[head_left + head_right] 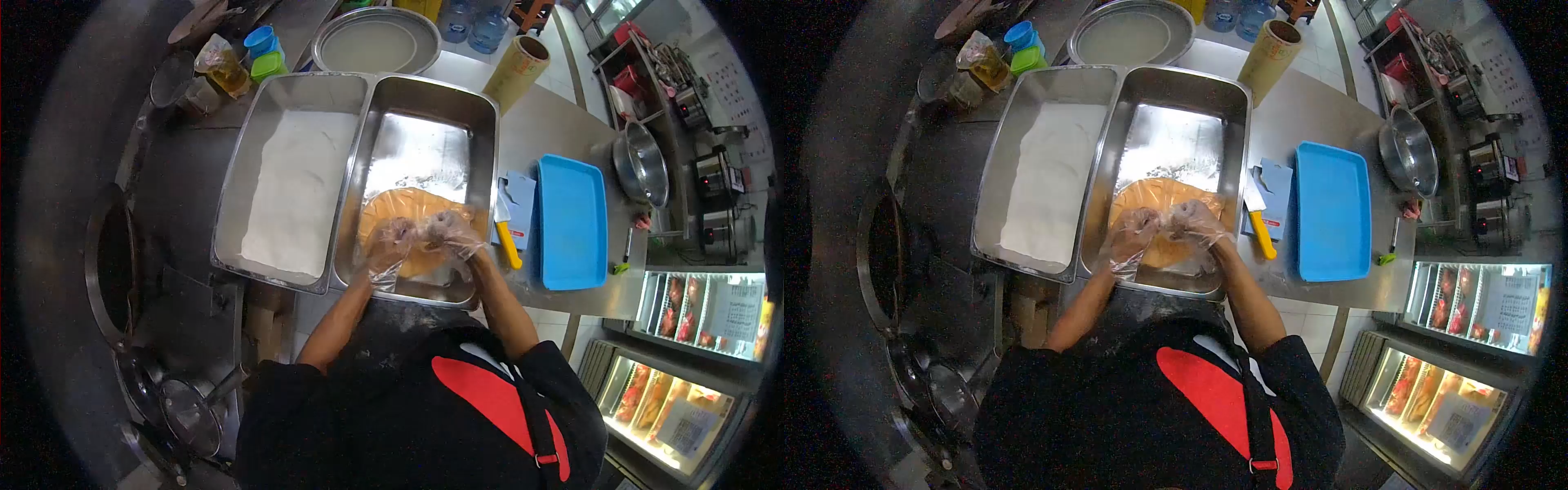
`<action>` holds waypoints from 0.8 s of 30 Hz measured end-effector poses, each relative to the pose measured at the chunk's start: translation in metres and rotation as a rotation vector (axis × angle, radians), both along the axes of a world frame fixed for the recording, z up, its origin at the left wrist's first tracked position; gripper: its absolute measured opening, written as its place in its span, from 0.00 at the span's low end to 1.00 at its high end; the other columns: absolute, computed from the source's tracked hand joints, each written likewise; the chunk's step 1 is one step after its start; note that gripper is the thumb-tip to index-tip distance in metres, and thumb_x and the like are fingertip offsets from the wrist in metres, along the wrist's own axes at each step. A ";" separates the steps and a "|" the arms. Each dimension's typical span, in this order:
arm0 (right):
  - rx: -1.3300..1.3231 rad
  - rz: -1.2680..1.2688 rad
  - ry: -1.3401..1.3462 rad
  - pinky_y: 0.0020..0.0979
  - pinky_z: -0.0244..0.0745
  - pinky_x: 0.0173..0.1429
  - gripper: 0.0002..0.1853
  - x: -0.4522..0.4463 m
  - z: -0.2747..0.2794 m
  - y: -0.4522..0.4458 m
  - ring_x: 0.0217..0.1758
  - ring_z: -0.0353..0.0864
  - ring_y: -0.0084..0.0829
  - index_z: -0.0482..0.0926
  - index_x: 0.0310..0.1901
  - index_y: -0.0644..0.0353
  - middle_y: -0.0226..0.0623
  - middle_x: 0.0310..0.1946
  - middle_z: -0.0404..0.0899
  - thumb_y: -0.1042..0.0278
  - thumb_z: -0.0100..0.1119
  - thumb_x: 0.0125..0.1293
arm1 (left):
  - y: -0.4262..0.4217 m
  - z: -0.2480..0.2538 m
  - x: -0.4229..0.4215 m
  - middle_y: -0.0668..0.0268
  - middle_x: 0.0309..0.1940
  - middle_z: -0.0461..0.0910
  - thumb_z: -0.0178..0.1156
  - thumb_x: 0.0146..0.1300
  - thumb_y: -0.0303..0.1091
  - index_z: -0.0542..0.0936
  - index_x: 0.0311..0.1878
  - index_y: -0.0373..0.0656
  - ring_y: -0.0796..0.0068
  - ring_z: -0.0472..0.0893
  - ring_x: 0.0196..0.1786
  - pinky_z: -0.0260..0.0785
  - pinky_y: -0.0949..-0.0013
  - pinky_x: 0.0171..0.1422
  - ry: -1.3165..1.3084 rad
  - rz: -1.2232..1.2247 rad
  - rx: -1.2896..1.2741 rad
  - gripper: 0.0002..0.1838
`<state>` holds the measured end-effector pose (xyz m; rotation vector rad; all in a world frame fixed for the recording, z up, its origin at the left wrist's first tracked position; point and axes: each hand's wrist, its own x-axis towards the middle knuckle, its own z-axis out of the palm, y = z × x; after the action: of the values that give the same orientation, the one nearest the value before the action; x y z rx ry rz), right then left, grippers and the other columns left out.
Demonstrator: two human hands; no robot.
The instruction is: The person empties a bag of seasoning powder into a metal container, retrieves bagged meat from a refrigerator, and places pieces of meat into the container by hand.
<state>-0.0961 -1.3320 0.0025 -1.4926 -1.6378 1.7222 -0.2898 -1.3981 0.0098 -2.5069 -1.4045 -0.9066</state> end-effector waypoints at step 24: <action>0.100 -0.298 0.298 0.22 0.64 0.23 0.13 -0.009 0.037 -0.021 0.22 0.71 0.18 0.78 0.25 0.58 0.27 0.21 0.76 0.61 0.67 0.61 | 0.016 0.036 0.017 0.59 0.28 0.77 0.63 0.61 0.35 0.75 0.37 0.38 0.69 0.79 0.32 0.69 0.62 0.36 -0.785 0.333 -1.017 0.11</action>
<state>-0.1053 -1.3527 0.0393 -1.2858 -1.2604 1.5834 -0.2732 -1.3820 0.0454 -2.3329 -3.0611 -1.4345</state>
